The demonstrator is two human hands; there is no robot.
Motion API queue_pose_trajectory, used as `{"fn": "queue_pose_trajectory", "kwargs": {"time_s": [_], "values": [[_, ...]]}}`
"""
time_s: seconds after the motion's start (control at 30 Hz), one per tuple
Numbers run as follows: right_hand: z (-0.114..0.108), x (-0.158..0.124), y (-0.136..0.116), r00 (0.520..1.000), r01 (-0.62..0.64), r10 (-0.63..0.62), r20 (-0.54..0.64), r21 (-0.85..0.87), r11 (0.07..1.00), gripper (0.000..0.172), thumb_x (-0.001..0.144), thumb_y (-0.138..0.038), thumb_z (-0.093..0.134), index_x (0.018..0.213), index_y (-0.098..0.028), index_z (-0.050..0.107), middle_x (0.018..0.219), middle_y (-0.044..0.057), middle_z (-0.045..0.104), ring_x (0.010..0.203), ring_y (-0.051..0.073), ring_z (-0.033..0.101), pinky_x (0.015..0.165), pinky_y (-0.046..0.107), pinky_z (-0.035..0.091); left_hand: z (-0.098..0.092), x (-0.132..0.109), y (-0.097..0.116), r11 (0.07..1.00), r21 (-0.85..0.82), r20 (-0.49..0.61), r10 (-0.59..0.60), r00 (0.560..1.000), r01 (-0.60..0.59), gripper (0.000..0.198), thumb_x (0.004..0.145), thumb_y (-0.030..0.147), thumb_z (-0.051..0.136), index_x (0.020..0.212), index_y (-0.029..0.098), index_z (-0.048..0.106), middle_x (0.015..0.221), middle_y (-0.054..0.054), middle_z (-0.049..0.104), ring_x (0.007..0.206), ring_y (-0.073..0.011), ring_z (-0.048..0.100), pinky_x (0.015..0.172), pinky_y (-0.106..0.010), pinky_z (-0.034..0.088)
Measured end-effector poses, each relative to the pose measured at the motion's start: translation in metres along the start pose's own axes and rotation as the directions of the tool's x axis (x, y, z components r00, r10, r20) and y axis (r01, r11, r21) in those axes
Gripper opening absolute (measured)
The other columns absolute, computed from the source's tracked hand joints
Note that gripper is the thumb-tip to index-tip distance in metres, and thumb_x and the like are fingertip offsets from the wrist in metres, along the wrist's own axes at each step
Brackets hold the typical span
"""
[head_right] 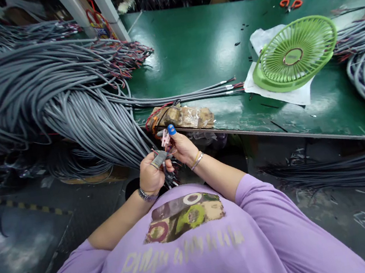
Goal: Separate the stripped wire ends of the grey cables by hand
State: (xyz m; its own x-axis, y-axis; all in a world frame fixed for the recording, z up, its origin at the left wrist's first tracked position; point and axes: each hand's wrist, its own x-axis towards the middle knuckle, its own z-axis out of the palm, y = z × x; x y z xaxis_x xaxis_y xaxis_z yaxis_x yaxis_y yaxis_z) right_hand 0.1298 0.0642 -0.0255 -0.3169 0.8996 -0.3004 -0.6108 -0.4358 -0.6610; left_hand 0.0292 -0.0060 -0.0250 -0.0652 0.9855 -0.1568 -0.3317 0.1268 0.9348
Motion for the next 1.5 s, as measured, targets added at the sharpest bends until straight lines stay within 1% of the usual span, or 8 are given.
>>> {"fn": "queue_pose_trajectory", "kwargs": {"time_s": [0.17, 0.43, 0.5, 0.6, 0.77, 1.0, 1.23, 1.5], "values": [[-0.003, 0.001, 0.002, 1.000, -0.027, 0.027, 0.016, 0.041, 0.999, 0.059, 0.068, -0.075, 0.065, 0.073, -0.017, 0.059, 0.058, -0.002, 0.053, 0.049, 0.008, 0.042, 0.047, 0.021, 0.036, 0.000, -0.002, 0.001, 1.000, 0.001, -0.005, -0.009, 1.000, 0.009, 0.033, 0.066, 0.044, 0.077, 0.069, 0.014, 0.061, 0.049, 0.002, 0.058, 0.039, -0.0084, 0.052, 0.039, -0.020, 0.048], [-0.012, -0.010, -0.006, 0.979, -0.119, 0.111, 0.174, 0.037, 0.992, 0.062, 0.081, -0.077, 0.046, 0.082, -0.017, 0.063, 0.073, 0.003, 0.063, 0.055, 0.010, 0.049, 0.049, 0.022, 0.042, -0.002, -0.012, 0.005, 0.999, 0.022, -0.005, 0.029, 1.000, -0.028, 0.032, 0.068, 0.043, 0.076, 0.070, 0.014, 0.062, 0.050, 0.002, 0.061, 0.039, -0.0091, 0.054, 0.039, -0.020, 0.048], [-0.012, -0.013, -0.008, 0.980, -0.118, 0.111, 0.165, 0.034, 0.992, 0.055, 0.083, -0.071, 0.052, 0.082, -0.017, 0.063, 0.073, 0.002, 0.063, 0.055, 0.009, 0.049, 0.049, 0.021, 0.042, -0.003, -0.015, 0.004, 0.998, 0.027, -0.012, 0.049, 0.999, -0.049, 0.031, 0.069, 0.042, 0.076, 0.072, 0.014, 0.064, 0.051, 0.001, 0.061, 0.040, -0.0092, 0.055, 0.040, -0.020, 0.049], [-0.011, -0.015, -0.007, 0.991, -0.041, 0.039, 0.128, 0.017, 0.999, 0.044, 0.079, -0.059, 0.067, 0.079, -0.016, 0.062, 0.067, -0.001, 0.058, 0.053, 0.007, 0.045, 0.047, 0.018, 0.039, -0.004, -0.014, 0.004, 0.997, 0.016, -0.044, 0.076, 0.996, -0.076, 0.030, 0.070, 0.042, 0.075, 0.074, 0.014, 0.065, 0.051, 0.002, 0.061, 0.040, -0.0096, 0.055, 0.040, -0.021, 0.049], [-0.013, -0.012, -0.001, 0.992, 0.049, -0.047, 0.120, -0.015, 0.999, 0.045, 0.074, -0.059, 0.072, 0.078, -0.015, 0.064, 0.066, -0.002, 0.058, 0.054, 0.006, 0.046, 0.049, 0.019, 0.043, -0.001, -0.008, 0.005, 0.996, 0.000, -0.083, 0.087, 0.993, -0.088, 0.030, 0.069, 0.042, 0.075, 0.073, 0.015, 0.062, 0.050, 0.003, 0.060, 0.039, -0.0094, 0.055, 0.039, -0.020, 0.046], [-0.007, -0.001, -0.001, 0.998, -0.025, 0.026, 0.061, -0.016, 1.000, 0.052, 0.077, -0.067, 0.064, 0.072, -0.015, 0.062, 0.063, 0.000, 0.060, 0.054, 0.008, 0.051, 0.048, 0.020, 0.041, 0.002, -0.003, 0.002, 0.998, 0.011, -0.056, 0.066, 0.996, -0.066, 0.030, 0.069, 0.041, 0.074, 0.072, 0.015, 0.060, 0.051, 0.002, 0.061, 0.038, -0.0099, 0.055, 0.039, -0.020, 0.045], [0.001, -0.003, -0.001, 1.000, -0.011, 0.011, 0.003, 0.058, 0.998, 0.049, 0.073, -0.063, 0.070, 0.071, -0.016, 0.061, 0.058, -0.002, 0.058, 0.049, 0.007, 0.048, 0.047, 0.020, 0.039, 0.000, 0.000, -0.002, 0.998, 0.034, -0.068, 0.058, 0.996, -0.056, 0.028, 0.070, 0.040, 0.073, 0.074, 0.015, 0.061, 0.052, 0.002, 0.061, 0.039, -0.0095, 0.055, 0.040, -0.020, 0.045], [0.000, -0.006, 0.001, 0.998, -0.052, 0.048, 0.029, 0.143, 0.988, 0.050, 0.078, -0.067, 0.062, 0.075, -0.017, 0.060, 0.063, -0.001, 0.059, 0.053, 0.009, 0.049, 0.047, 0.021, 0.040, 0.000, -0.004, 0.001, 0.996, 0.044, -0.089, 0.085, 0.992, -0.081, 0.030, 0.069, 0.041, 0.074, 0.073, 0.015, 0.061, 0.051, 0.003, 0.060, 0.039, -0.0094, 0.055, 0.040, -0.020, 0.045]]}}
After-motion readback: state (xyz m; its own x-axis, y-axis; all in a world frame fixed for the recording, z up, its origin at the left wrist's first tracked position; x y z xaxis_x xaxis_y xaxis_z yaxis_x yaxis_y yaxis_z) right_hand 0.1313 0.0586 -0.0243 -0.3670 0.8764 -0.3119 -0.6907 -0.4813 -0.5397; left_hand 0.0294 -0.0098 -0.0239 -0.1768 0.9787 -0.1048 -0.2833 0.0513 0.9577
